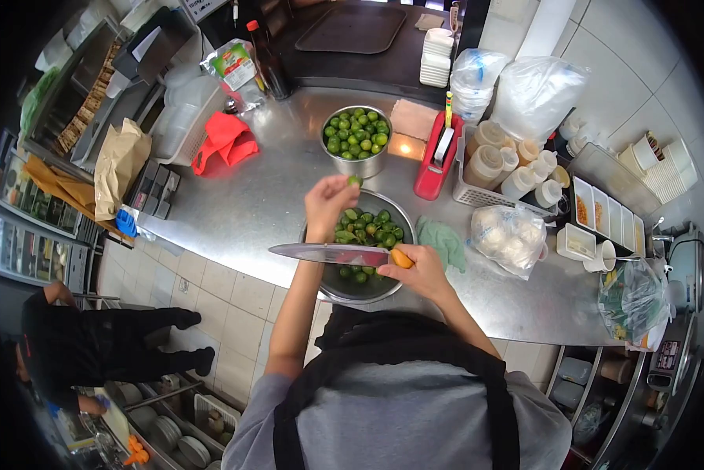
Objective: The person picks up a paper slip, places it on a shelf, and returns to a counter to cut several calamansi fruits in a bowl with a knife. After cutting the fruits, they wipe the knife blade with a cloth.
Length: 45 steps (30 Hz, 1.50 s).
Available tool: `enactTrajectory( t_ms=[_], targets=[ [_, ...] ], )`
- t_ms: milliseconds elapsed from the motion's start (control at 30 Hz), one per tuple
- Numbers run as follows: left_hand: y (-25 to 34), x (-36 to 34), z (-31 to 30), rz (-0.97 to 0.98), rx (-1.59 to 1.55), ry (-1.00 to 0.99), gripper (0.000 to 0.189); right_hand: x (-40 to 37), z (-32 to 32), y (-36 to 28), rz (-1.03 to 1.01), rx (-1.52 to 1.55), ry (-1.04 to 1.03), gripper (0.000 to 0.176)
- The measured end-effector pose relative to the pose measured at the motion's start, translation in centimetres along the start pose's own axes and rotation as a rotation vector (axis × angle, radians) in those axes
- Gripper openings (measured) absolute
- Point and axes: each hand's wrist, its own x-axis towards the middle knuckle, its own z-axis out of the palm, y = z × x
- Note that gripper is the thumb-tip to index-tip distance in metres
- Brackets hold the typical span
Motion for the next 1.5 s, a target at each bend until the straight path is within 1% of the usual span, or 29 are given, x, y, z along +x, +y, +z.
enactTrajectory(
  t_ms=[67,167,267,367,400,500,567,633,700,767,800,867,900,933,1000,1033,1067,1167,1267,1400,1500],
  targets=[
    [0.1,3.7,1.6,0.083,0.117,-0.007,0.024,-0.2,-0.1,-0.1,0.008,0.017,0.008,0.058],
    [0.1,8.9,3.7,0.265,0.396,0.059,0.026,-0.3,-0.8,-0.7,0.001,0.027,0.029,0.056],
    [1.0,10.9,4.5,0.431,0.696,0.082,0.027,-0.3,-0.9,-0.2,-0.002,0.024,0.054,0.055],
    [-0.2,11.5,3.4,0.658,0.79,0.101,0.027,-0.4,-1.3,-0.4,0.071,0.053,0.054,0.054],
    [0.1,10.4,3.1,0.729,0.815,0.101,0.026,-0.2,-1.1,-0.1,0.098,0.083,0.044,0.054],
    [1.2,5.6,1.9,0.738,0.81,0.094,0.024,-0.3,-0.6,1.0,0.18,0.165,0.022,0.056],
    [0.9,2.0,0.5,0.682,0.888,0.075,0.02,0.0,-0.9,0.8,0.194,0.203,0.031,0.058],
    [0.2,-1.6,-0.7,0.683,1.067,0.043,0.019,0.1,-1.3,1.3,0.262,0.125,-0.039,0.064],
    [-0.1,-5.4,-1.4,0.632,1.157,-0.035,0.019,0.2,-1.4,1.2,0.298,0.055,-0.077,0.066],
    [-1.2,-8.2,-2.1,0.527,1.184,-0.123,0.021,0.2,-1.3,0.9,0.287,0.045,-0.072,0.067],
    [-1.7,-9.2,-2.1,0.474,1.197,-0.164,0.021,0.2,-1.1,0.8,0.279,0.04,-0.071,0.068],
    [-2.6,-10.6,-1.7,0.437,1.184,-0.246,0.021,0.3,-0.9,0.6,0.255,0.039,-0.073,0.067],
    [-3.0,-11.1,-1.3,0.418,1.175,-0.288,0.021,0.3,-0.7,0.6,0.244,0.038,-0.074,0.067],
    [-3.3,-11.2,-0.7,0.477,1.17,-0.309,0.02,0.2,-0.7,0.7,0.22,0.026,-0.071,0.062],
    [-4.0,-11.1,0.4,0.547,1.173,-0.282,0.022,0.1,-0.6,1.0,0.169,0.001,-0.06,0.054],
    [-4.3,-10.9,0.8,0.584,1.173,-0.271,0.024,0.1,-0.6,1.0,0.173,0.006,-0.058,0.054],
    [-4.7,-10.7,1.1,0.554,1.214,-0.286,0.027,0.0,-0.7,1.1,0.177,0.012,-0.055,0.053],
    [-4.3,-10.4,2.0,0.338,1.362,-0.386,0.035,0.0,-0.9,1.1,0.182,0.012,-0.033,0.053],
    [-5.4,-10.2,2.0,0.398,1.374,-0.351,0.039,0.0,-1.2,0.9,0.196,0.018,-0.026,0.053],
    [-2.9,-11.1,2.1,0.401,1.246,-0.264,0.033,0.0,-1.5,0.4,0.194,0.031,-0.015,0.052],
    [-0.9,-11.7,1.1,0.406,1.122,-0.212,0.034,0.2,-1.3,0.5,0.273,0.064,-0.031,0.062]
  ],
)
